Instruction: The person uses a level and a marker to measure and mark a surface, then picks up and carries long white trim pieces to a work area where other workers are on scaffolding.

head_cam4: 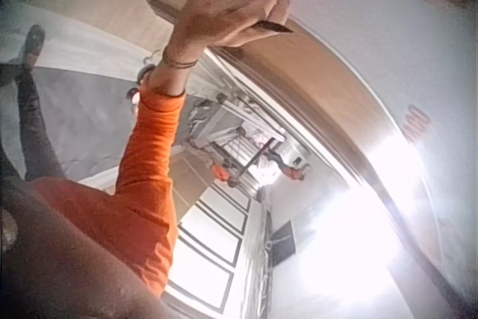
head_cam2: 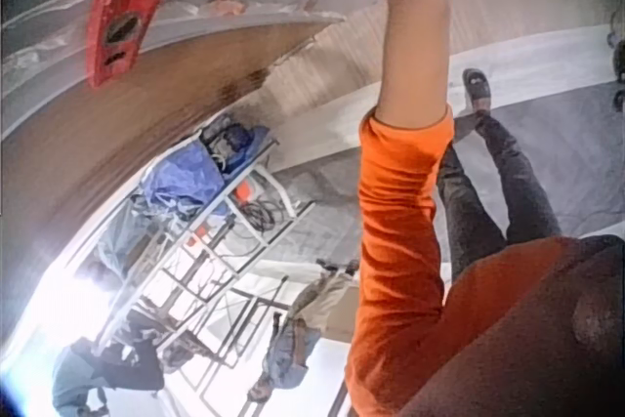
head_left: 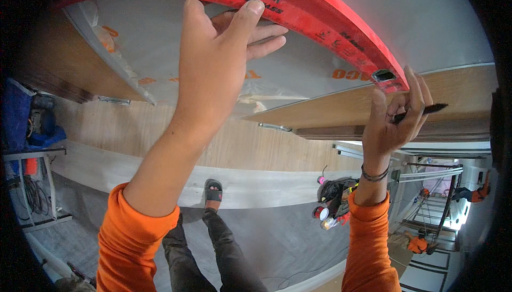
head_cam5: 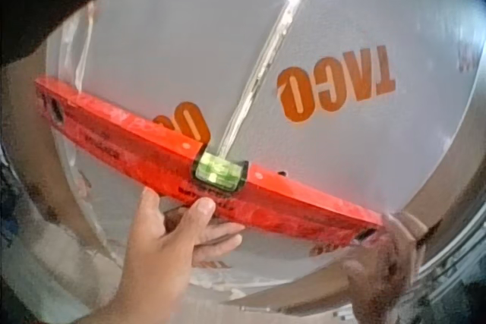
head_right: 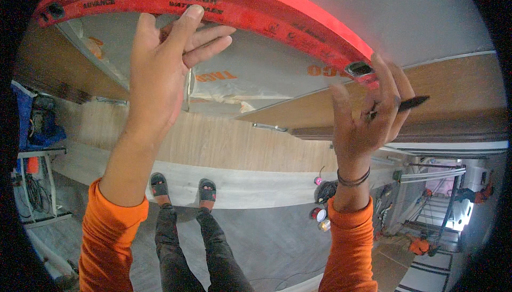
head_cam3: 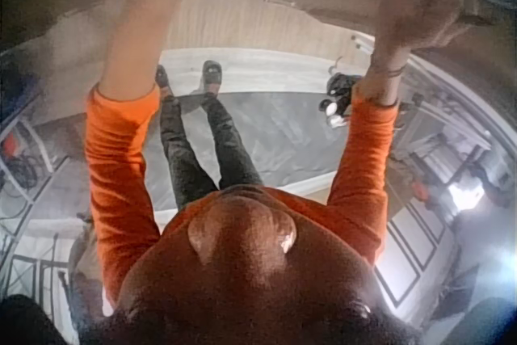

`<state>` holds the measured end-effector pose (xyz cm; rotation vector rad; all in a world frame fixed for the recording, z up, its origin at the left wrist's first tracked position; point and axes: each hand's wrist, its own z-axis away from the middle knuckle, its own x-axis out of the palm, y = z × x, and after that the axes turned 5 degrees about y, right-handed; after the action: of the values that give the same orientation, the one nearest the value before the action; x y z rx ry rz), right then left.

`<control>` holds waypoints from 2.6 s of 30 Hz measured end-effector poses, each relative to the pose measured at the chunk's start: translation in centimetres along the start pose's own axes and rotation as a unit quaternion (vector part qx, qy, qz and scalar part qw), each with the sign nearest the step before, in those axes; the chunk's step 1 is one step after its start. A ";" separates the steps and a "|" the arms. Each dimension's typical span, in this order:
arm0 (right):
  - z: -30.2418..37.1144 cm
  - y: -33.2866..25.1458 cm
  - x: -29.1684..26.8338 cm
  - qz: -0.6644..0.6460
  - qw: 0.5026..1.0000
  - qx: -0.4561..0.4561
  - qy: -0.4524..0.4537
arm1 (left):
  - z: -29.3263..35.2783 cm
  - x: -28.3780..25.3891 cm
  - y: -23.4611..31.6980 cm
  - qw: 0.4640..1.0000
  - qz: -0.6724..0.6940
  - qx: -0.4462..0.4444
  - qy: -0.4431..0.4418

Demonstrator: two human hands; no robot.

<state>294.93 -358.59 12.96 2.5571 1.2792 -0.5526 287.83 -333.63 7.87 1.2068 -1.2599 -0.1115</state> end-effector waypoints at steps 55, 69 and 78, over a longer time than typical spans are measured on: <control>-11.0 -6.9 7.5 -0.203 0.957 -0.131 -0.163 | 0.3 0.7 0.9 0.996 0.031 -0.065 0.043; -11.9 -9.1 7.6 -0.091 0.962 -0.181 -0.183 | 0.5 0.6 0.7 0.998 0.040 -0.032 0.048; -12.1 -9.1 9.3 -0.184 0.952 -0.221 -0.110 | 0.5 0.4 0.7 0.998 0.045 -0.041 0.031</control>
<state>295.48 -342.08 19.58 1.8544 1.5922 -0.5272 287.24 -333.89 8.59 1.0734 -1.2407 -0.0594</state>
